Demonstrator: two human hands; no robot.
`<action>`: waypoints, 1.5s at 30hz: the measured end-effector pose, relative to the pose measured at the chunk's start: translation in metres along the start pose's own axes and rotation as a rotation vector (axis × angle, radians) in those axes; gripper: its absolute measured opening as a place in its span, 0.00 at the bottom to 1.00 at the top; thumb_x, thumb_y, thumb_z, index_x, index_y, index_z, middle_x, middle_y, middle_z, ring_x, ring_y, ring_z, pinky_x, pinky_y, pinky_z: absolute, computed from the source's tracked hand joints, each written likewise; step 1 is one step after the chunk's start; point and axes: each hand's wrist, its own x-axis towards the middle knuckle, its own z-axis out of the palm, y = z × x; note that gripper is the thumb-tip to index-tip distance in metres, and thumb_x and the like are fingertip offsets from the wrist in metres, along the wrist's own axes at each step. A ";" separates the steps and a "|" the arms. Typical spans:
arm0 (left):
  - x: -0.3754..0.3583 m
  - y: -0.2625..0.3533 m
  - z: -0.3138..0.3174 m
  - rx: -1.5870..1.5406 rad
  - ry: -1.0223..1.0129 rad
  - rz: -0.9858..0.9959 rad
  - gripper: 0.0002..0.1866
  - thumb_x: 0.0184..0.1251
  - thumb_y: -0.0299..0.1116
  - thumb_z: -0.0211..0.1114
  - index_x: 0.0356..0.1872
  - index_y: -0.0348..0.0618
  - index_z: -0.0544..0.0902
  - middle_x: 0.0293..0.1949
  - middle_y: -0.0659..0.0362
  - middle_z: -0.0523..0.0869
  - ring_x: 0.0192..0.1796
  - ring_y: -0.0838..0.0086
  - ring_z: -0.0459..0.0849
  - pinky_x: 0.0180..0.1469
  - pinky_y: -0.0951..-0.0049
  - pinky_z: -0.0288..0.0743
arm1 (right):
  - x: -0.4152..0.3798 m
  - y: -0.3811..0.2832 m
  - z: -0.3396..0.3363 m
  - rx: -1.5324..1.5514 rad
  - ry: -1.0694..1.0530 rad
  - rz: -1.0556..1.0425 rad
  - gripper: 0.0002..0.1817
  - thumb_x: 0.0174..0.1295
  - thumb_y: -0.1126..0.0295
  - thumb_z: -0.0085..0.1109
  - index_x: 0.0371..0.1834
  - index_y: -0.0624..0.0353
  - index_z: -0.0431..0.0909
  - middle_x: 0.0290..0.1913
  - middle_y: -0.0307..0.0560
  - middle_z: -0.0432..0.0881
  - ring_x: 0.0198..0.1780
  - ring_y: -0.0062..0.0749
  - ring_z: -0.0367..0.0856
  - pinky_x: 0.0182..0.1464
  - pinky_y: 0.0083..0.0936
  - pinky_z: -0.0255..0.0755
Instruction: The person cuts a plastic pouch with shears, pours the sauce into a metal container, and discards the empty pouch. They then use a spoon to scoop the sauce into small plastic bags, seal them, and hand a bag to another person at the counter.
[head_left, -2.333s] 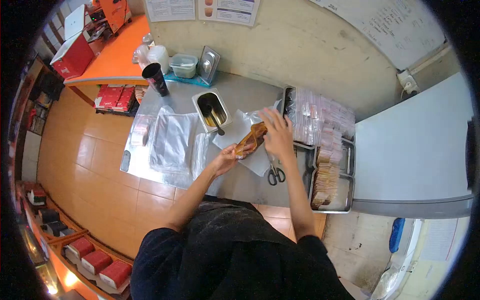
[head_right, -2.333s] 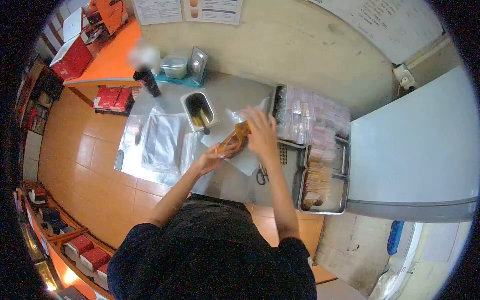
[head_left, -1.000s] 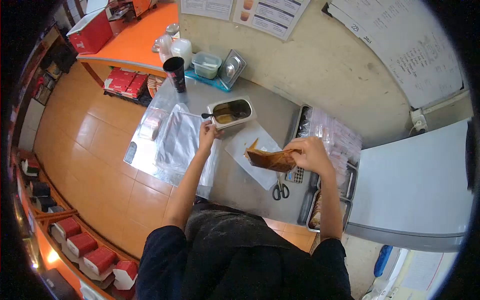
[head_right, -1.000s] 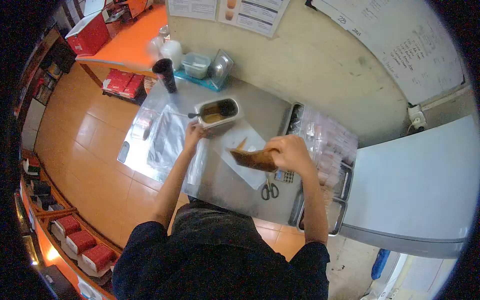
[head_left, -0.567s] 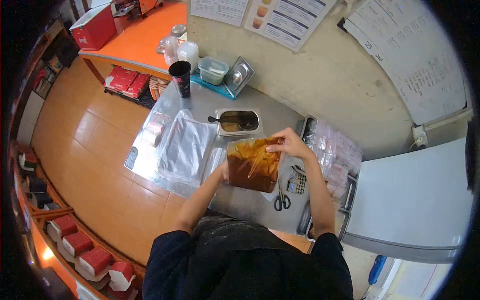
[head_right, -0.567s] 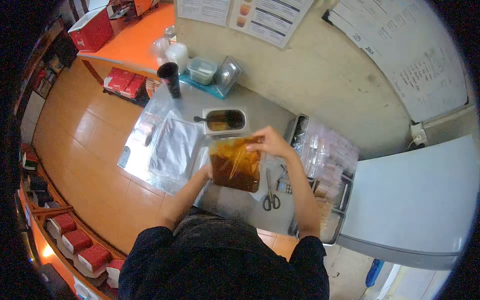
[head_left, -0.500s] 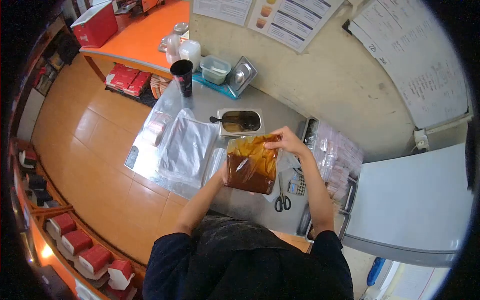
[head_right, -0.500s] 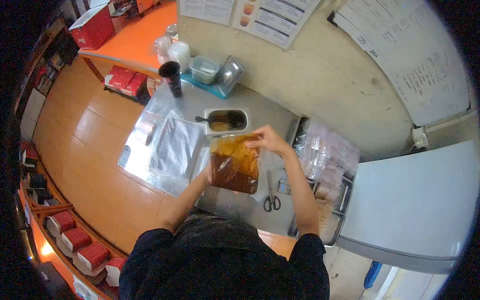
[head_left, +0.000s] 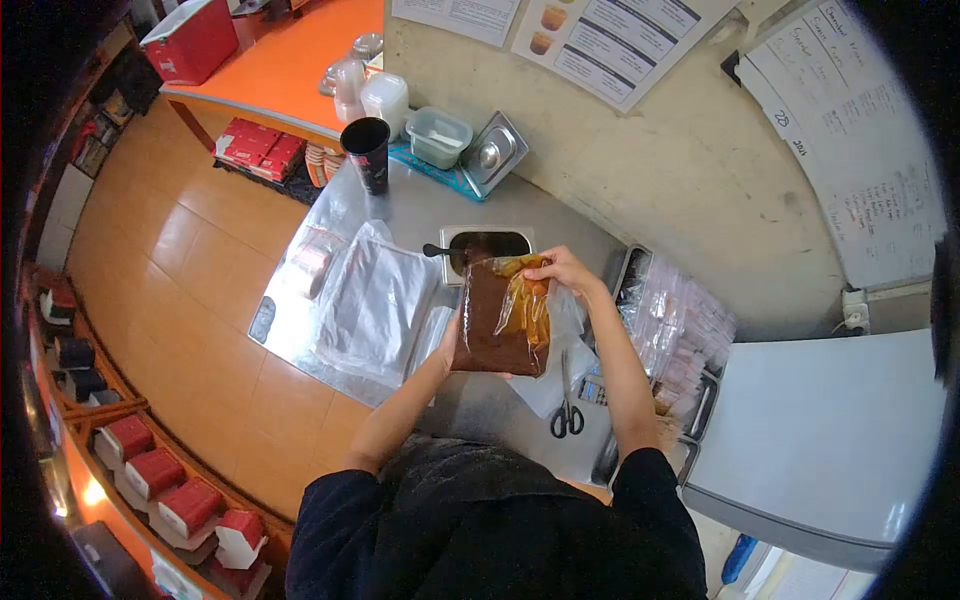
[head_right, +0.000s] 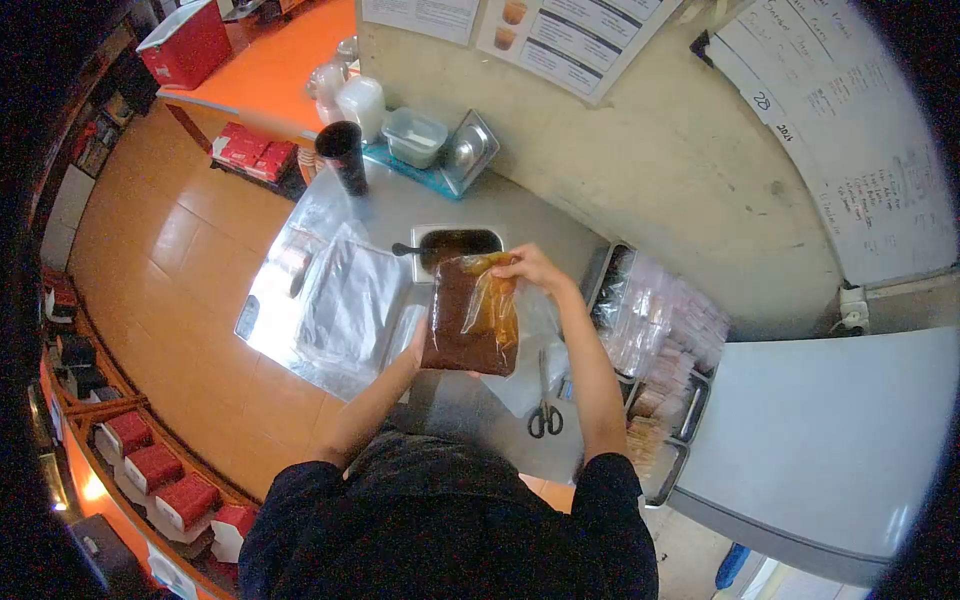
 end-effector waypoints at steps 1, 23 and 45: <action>-0.002 -0.002 0.003 -0.010 0.032 0.009 0.43 0.63 0.72 0.49 0.73 0.55 0.66 0.73 0.47 0.63 0.66 0.33 0.66 0.48 0.14 0.63 | 0.002 0.001 0.000 0.021 -0.013 0.014 0.14 0.53 0.69 0.74 0.41 0.65 0.87 0.35 0.43 0.88 0.34 0.22 0.83 0.40 0.19 0.74; -0.013 -0.030 0.033 -0.205 -0.132 0.133 0.53 0.55 0.75 0.56 0.76 0.55 0.55 0.75 0.47 0.56 0.75 0.40 0.54 0.69 0.28 0.53 | 0.028 -0.017 -0.016 -0.447 0.159 0.064 0.19 0.39 0.60 0.81 0.28 0.63 0.87 0.21 0.43 0.84 0.21 0.27 0.78 0.24 0.26 0.68; -0.003 -0.043 0.073 -0.097 -0.038 0.329 0.47 0.58 0.61 0.65 0.75 0.53 0.57 0.75 0.50 0.58 0.76 0.48 0.55 0.73 0.33 0.51 | -0.136 0.059 0.077 1.219 0.454 0.138 0.38 0.53 0.46 0.71 0.63 0.55 0.71 0.56 0.47 0.77 0.44 0.33 0.76 0.46 0.36 0.70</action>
